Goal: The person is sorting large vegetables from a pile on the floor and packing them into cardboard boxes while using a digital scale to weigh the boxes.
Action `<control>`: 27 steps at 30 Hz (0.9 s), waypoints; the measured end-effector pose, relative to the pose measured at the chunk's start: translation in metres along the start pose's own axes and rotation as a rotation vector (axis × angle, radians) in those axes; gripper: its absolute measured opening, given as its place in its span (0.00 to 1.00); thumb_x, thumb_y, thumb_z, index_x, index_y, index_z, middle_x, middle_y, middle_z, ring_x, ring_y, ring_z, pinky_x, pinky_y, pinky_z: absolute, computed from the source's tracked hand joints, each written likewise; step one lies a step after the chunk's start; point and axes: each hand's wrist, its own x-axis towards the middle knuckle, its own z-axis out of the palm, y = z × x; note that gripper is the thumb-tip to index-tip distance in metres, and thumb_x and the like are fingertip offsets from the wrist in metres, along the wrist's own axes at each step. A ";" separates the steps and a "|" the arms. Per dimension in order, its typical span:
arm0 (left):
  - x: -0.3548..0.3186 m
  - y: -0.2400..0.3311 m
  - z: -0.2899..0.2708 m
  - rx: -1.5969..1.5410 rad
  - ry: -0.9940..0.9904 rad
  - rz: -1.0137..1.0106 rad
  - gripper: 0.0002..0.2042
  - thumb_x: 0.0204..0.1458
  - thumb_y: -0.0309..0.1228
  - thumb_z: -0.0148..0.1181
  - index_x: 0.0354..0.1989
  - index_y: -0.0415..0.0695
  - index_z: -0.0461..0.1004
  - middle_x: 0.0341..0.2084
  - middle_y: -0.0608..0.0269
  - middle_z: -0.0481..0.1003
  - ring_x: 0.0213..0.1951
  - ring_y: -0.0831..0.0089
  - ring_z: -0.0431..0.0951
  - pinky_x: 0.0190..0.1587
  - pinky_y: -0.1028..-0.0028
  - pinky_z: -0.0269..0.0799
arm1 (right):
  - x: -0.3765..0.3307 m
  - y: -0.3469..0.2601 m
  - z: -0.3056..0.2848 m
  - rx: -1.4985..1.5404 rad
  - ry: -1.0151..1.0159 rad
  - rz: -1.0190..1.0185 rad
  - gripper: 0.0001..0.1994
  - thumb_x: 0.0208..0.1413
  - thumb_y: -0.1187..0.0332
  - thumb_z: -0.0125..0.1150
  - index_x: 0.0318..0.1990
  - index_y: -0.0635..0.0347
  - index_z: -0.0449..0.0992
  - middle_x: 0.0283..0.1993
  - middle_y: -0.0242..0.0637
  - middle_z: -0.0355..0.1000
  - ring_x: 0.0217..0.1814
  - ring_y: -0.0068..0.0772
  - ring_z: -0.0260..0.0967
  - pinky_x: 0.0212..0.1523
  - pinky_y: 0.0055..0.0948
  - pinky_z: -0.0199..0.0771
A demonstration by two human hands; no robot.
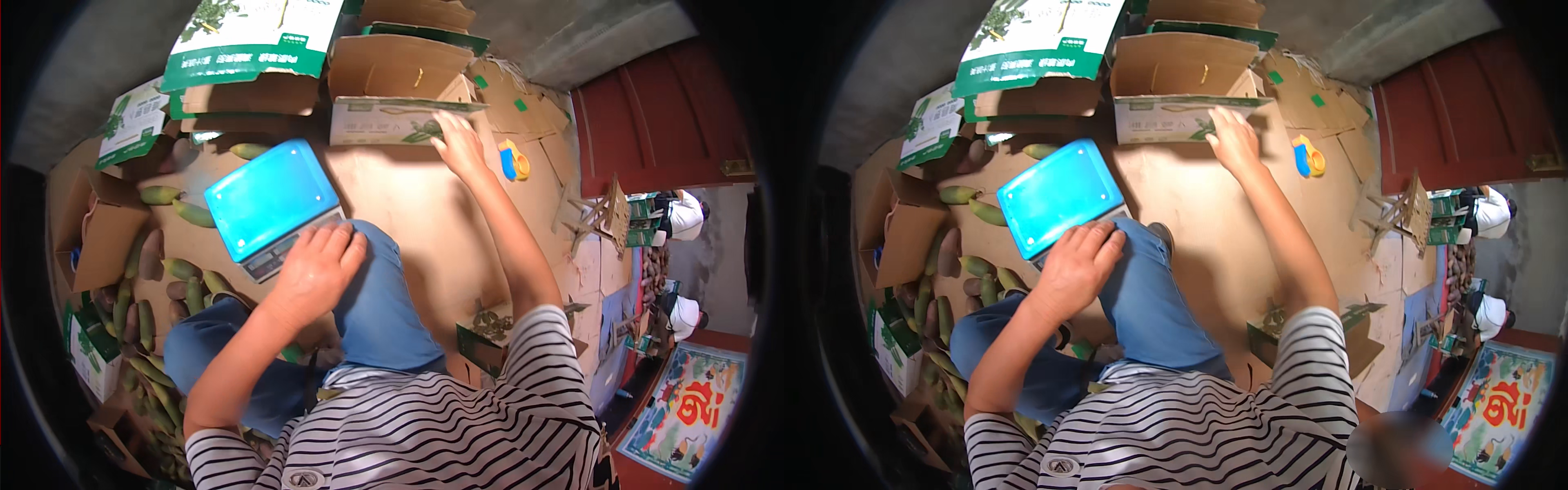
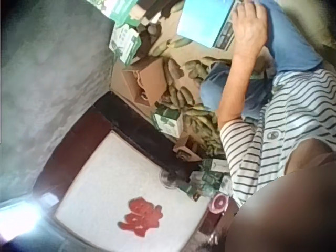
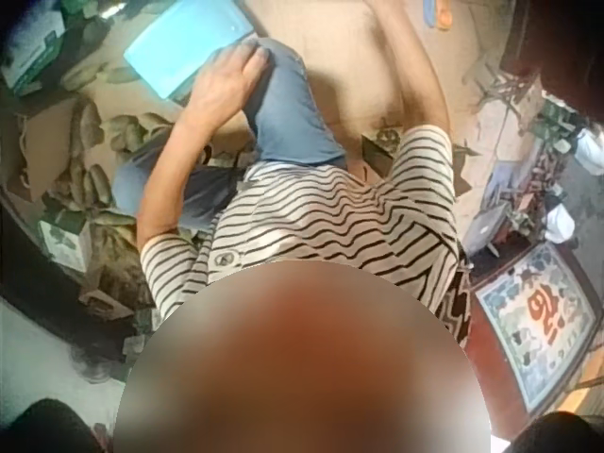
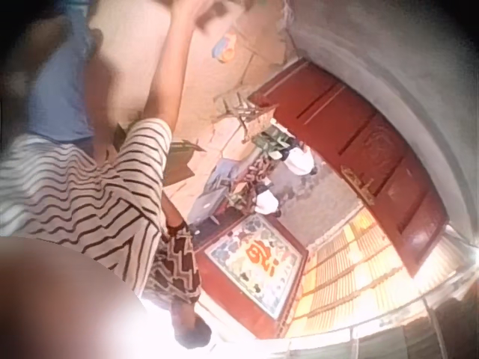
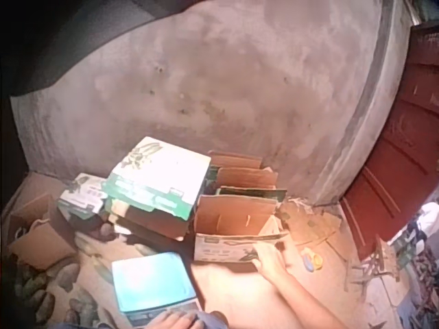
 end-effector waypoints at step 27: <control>-0.004 0.004 -0.001 -0.100 0.002 -0.069 0.13 0.50 0.32 0.57 0.43 0.41 0.72 0.40 0.55 0.72 0.44 0.61 0.72 0.53 0.62 0.65 | -0.097 -0.027 -0.020 0.275 -0.238 0.049 0.13 0.54 0.60 0.59 0.34 0.63 0.74 0.35 0.49 0.71 0.37 0.55 0.69 0.37 0.44 0.68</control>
